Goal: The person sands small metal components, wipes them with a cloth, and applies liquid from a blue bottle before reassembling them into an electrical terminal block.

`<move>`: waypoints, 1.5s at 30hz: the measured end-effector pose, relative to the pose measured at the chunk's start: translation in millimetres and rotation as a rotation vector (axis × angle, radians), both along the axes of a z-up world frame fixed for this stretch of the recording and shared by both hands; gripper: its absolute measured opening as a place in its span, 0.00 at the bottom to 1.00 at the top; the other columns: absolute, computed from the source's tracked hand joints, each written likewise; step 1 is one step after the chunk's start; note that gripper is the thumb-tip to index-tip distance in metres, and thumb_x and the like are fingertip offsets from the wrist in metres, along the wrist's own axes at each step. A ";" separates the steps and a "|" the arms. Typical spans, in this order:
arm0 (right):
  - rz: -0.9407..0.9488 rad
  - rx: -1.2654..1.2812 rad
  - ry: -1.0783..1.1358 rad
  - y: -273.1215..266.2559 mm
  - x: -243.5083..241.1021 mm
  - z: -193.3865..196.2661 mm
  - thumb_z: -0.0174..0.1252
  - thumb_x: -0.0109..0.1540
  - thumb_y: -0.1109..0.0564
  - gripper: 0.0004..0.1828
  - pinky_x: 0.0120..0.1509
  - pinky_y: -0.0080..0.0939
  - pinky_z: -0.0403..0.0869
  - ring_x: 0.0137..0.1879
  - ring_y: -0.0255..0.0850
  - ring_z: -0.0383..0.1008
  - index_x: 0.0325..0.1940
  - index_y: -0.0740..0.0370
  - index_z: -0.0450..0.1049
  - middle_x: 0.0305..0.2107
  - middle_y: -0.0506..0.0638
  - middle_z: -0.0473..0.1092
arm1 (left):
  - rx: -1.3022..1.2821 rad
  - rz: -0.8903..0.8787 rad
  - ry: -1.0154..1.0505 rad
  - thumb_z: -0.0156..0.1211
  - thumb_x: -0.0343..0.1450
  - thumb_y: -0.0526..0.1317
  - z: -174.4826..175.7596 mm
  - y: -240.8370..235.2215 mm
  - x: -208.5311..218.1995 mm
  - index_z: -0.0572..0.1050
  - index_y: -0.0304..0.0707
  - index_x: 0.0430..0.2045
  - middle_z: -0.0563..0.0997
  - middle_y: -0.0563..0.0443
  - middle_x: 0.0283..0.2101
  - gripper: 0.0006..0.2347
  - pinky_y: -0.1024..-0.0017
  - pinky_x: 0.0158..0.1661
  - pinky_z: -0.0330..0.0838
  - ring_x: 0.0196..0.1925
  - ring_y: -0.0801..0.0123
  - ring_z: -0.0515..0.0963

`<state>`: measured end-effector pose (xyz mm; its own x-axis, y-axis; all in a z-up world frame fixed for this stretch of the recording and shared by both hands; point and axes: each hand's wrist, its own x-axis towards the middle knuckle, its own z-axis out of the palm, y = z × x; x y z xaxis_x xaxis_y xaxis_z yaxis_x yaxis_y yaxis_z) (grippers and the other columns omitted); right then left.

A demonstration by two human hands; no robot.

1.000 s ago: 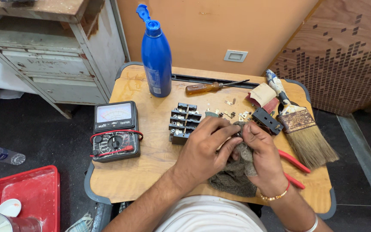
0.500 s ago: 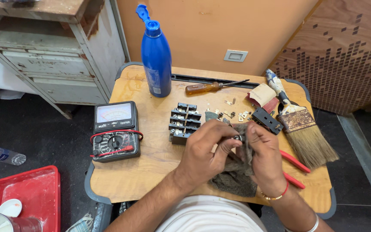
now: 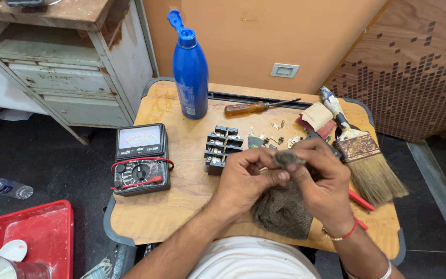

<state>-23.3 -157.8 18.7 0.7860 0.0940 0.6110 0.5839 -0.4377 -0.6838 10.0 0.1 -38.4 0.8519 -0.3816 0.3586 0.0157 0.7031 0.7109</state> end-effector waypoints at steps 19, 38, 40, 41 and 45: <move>-0.075 0.398 0.233 -2.2 2.1 -42.4 0.59 0.68 0.63 0.10 0.51 0.29 0.73 0.46 0.29 0.72 0.52 0.69 0.72 0.41 0.47 0.75 | 0.138 0.324 -0.042 0.64 0.71 0.26 -10.1 -13.8 -17.1 0.76 0.25 0.41 0.78 0.47 0.48 0.07 0.78 0.49 0.78 0.47 0.75 0.79; -0.515 -0.223 0.358 -168.2 -16.6 25.9 0.50 0.74 0.52 0.15 0.34 0.37 0.75 0.31 0.38 0.76 0.56 0.63 0.76 0.31 0.53 0.75 | 0.199 0.252 -0.065 0.57 0.76 0.31 7.8 32.2 -19.9 0.74 0.28 0.37 0.79 0.51 0.36 0.03 0.78 0.38 0.77 0.37 0.79 0.77; -0.481 -0.395 0.444 -164.7 -11.6 42.3 0.54 0.69 0.50 0.16 0.35 0.40 0.76 0.31 0.40 0.77 0.52 0.61 0.79 0.30 0.53 0.75 | 0.178 0.249 -0.056 0.56 0.76 0.32 13.7 37.0 -17.5 0.74 0.29 0.37 0.79 0.51 0.37 0.03 0.79 0.37 0.77 0.37 0.78 0.78; -0.465 -0.542 0.456 -150.3 -10.0 40.9 0.59 0.66 0.49 0.15 0.37 0.42 0.75 0.32 0.41 0.76 0.47 0.60 0.82 0.30 0.53 0.75 | 0.176 0.253 -0.058 0.56 0.76 0.32 17.4 39.3 -17.5 0.74 0.29 0.37 0.79 0.52 0.37 0.03 0.79 0.37 0.76 0.36 0.79 0.77; -0.238 -1.060 -0.140 -76.3 11.6 35.9 0.63 0.55 0.47 0.13 0.43 0.44 0.73 0.42 0.48 0.76 0.38 0.53 0.81 0.35 0.51 0.77 | 0.584 0.551 -0.189 0.63 0.73 0.31 35.3 51.9 -14.7 0.76 0.29 0.35 0.78 0.50 0.32 0.03 0.77 0.29 0.72 0.30 0.77 0.76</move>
<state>-11.7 -234.1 54.5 0.7838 0.4793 0.3949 0.4495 -0.8766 0.1719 -4.7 52.0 -3.1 0.9166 -0.0964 0.3879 -0.3800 0.0909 0.9205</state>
